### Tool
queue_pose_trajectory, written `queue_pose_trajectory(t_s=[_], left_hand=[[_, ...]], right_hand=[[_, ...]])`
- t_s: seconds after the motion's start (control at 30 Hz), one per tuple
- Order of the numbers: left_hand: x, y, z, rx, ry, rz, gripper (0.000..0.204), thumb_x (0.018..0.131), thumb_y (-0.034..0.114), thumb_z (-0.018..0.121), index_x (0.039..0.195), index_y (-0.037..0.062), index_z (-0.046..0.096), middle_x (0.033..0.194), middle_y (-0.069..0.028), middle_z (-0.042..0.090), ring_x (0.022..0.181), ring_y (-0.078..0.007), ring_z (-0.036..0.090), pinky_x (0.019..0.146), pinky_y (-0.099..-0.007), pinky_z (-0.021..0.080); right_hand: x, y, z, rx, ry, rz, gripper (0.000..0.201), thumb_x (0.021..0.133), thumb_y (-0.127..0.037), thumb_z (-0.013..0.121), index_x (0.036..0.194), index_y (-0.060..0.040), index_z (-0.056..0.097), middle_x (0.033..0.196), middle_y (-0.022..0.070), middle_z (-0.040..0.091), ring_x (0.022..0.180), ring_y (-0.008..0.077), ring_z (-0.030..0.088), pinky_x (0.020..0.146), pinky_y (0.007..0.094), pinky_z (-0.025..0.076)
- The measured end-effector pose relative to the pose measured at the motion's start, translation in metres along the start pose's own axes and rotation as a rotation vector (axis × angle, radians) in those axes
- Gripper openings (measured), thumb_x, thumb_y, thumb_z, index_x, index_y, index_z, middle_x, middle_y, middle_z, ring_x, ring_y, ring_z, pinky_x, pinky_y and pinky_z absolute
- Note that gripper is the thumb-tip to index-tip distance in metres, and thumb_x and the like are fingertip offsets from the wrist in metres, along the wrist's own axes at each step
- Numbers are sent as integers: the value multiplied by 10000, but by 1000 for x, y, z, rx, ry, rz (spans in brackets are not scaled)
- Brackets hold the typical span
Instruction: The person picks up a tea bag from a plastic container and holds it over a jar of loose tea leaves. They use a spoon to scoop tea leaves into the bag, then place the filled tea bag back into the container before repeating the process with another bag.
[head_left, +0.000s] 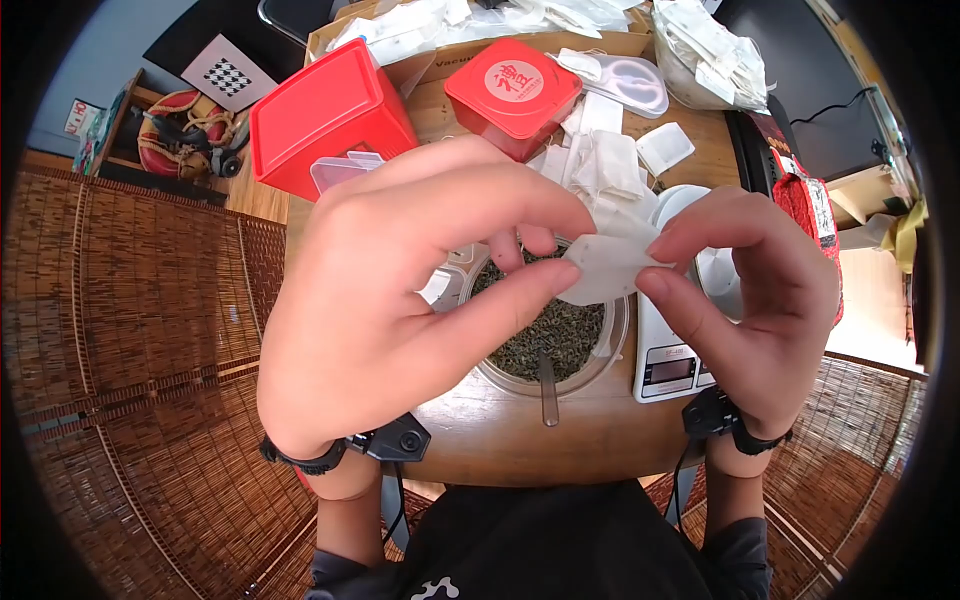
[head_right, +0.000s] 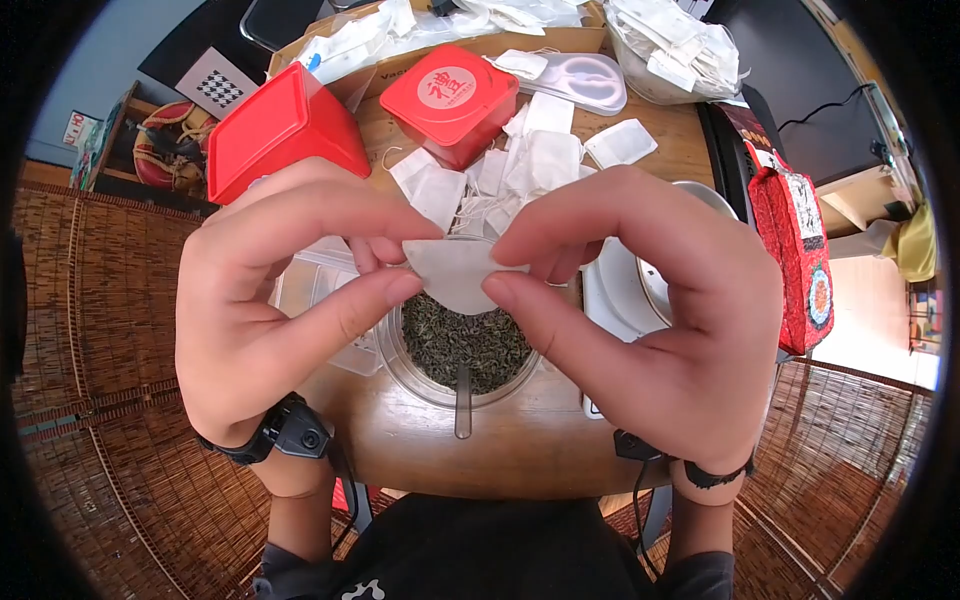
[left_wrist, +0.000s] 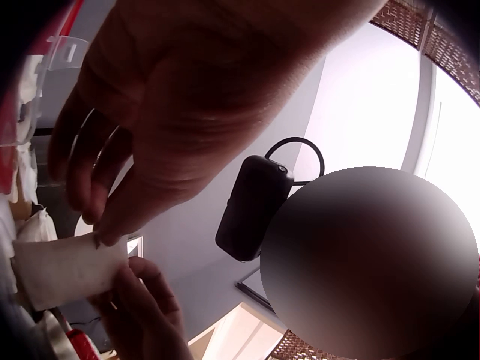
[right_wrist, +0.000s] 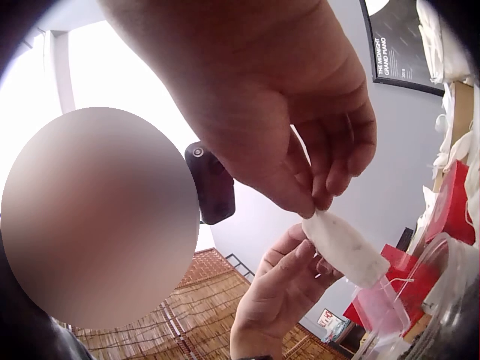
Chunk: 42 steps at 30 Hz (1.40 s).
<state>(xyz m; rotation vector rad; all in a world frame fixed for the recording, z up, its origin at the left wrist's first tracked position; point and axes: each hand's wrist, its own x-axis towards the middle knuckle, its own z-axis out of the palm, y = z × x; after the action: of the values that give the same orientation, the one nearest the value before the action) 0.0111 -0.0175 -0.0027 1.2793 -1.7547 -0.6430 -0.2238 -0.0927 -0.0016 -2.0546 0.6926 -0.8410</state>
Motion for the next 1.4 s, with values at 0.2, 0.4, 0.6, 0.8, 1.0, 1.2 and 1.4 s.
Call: queue_pose_trajectory(t_s=[0.2,0.4,0.6,0.8,1.0,1.2,1.4], left_hand=[[3,4,8,3,-42,-22,262,777,-62,758,1034,-15,770,922,-105,704,794,-160,661,736,-278,513],[2,0,6,11,-51,-19,232,787,-53,756,1016,-20,766,907,-104,702,794,-163,667,728,-282,515],[3,1,8,12,-60,-21,247,797,-48,753,1041,-19,766,901,-95,683,796,-156,651,737,-280,508],[2,-1,6,17,-15,-60,346,784,-64,761,1126,-17,743,925,-90,683,798,-150,643,744,-274,510],[4,-4,17,-46,-99,-22,524,745,-75,801,1250,3,689,875,-47,666,787,-120,632,744,-262,507],[1,4,4,-36,-166,-252,491,757,-31,830,1225,5,687,831,-40,671,759,-125,633,698,-272,499],[3,2,18,35,-175,-156,162,839,82,811,937,5,707,761,-57,624,656,-104,560,619,-256,440]], right_hand=[[0,0,3,68,-24,9,238,766,79,802,961,22,680,935,89,703,890,177,658,820,302,496],[0,2,3,44,-3,24,217,767,86,789,946,20,687,938,86,704,840,161,652,779,287,493],[1,1,7,89,-15,58,211,776,87,782,955,19,693,922,71,692,829,143,643,783,278,487],[1,7,2,23,18,18,271,796,86,779,1043,28,684,986,59,686,848,128,638,806,268,486],[3,2,15,152,-60,105,285,806,93,775,1066,25,678,1014,63,683,885,115,638,837,266,498],[3,7,7,74,-13,74,324,816,90,773,1109,16,658,1026,50,673,898,109,638,812,252,501],[3,7,8,145,-114,160,256,839,101,729,1055,8,628,1003,39,627,902,103,601,850,262,484]])
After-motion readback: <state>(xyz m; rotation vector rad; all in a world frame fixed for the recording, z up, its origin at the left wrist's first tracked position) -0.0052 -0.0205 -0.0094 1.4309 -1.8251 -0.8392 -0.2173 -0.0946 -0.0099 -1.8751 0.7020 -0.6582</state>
